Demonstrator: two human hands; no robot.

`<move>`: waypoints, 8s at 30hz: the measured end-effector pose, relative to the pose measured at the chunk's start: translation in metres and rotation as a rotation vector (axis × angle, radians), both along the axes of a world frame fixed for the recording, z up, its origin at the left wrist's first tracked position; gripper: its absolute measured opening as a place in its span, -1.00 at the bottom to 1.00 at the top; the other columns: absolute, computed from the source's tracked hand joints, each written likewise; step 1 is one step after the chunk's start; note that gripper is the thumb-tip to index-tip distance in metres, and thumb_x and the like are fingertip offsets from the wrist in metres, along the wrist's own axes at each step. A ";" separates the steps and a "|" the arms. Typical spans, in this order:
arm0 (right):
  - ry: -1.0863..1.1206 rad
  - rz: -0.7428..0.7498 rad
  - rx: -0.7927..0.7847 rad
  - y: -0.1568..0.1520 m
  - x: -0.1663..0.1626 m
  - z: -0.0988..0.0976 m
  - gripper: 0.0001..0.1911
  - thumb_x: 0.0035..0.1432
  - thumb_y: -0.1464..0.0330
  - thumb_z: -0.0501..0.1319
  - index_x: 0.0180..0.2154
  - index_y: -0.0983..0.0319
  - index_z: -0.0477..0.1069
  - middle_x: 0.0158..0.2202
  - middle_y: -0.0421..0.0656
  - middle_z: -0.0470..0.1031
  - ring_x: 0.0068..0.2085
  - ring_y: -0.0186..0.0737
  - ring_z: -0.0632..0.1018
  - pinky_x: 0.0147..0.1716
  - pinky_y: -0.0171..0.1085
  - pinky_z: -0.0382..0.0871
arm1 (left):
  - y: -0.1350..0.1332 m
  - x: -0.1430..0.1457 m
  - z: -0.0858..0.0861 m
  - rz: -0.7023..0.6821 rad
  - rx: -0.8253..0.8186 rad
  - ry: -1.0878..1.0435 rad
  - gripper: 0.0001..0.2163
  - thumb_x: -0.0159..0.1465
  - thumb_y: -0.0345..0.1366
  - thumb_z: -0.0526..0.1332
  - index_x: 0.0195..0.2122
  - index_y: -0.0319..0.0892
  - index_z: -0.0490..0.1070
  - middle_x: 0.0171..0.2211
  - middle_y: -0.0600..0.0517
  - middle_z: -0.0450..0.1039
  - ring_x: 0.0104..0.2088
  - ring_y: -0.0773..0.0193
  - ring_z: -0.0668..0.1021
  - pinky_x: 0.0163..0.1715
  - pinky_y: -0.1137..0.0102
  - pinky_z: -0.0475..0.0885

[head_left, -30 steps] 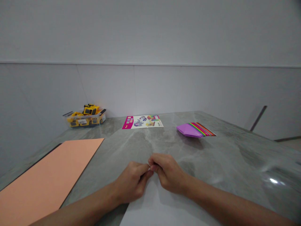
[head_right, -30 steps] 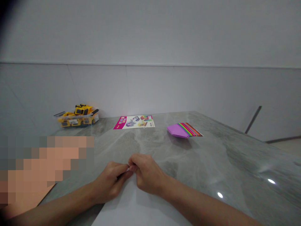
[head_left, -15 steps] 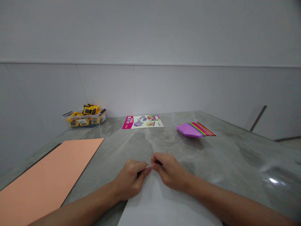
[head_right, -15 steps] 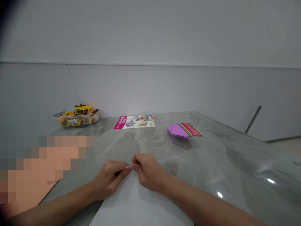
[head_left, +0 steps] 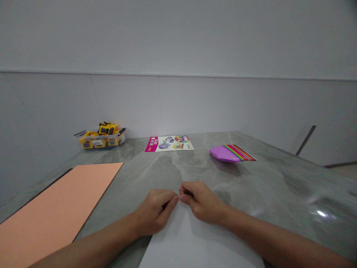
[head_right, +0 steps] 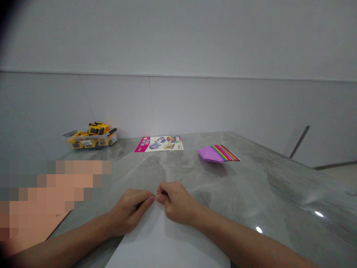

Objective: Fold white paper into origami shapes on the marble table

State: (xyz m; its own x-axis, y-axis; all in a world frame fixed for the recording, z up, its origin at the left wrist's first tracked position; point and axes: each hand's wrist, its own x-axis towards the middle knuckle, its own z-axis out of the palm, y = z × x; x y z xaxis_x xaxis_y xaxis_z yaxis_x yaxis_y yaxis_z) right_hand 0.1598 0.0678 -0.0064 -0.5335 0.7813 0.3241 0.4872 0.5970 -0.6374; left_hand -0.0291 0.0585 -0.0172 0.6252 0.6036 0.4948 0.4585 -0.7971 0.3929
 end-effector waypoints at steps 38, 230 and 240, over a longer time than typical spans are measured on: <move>-0.172 -0.066 0.044 0.011 0.010 0.000 -0.88 0.09 0.52 0.11 -0.44 0.30 0.39 -0.53 -0.21 0.38 -0.48 -0.34 0.35 -0.46 -0.38 0.10 | 0.012 -0.012 0.000 0.118 0.151 -0.063 -0.72 0.29 -0.36 0.03 -0.59 -0.18 0.20 -0.68 0.18 0.08 -0.66 0.43 0.21 -0.59 0.47 0.08; 0.060 -0.014 -0.132 0.001 0.002 -0.002 -0.55 0.16 0.12 -0.05 -0.65 0.23 0.05 -0.63 -0.26 0.02 -0.58 -0.40 0.13 -0.60 -0.35 -0.07 | 0.008 0.012 0.017 -0.093 -0.911 -0.227 -0.70 0.18 -0.11 0.17 -0.50 -0.27 0.44 -0.66 0.13 0.28 -0.67 0.44 0.26 -0.69 0.52 0.10; -0.004 -0.205 0.067 0.012 0.008 -0.002 -0.56 0.15 0.21 0.02 -0.69 0.23 -0.01 -0.67 -0.28 -0.04 -0.59 -0.40 0.07 -0.57 -0.31 -0.12 | 0.018 0.002 0.021 -0.070 -1.035 -0.266 -0.70 0.12 -0.18 0.23 -0.66 -0.22 0.29 -0.75 0.17 0.17 -0.76 0.49 0.18 -0.78 0.53 0.02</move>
State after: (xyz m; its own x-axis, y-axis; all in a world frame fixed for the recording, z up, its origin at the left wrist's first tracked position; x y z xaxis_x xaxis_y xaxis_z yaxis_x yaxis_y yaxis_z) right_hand 0.1680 0.0801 -0.0079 -0.3669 0.8502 0.3776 0.6050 0.5264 -0.5974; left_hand -0.0273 0.0766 0.0038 0.6223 0.7747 -0.1117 0.2248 -0.0402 0.9736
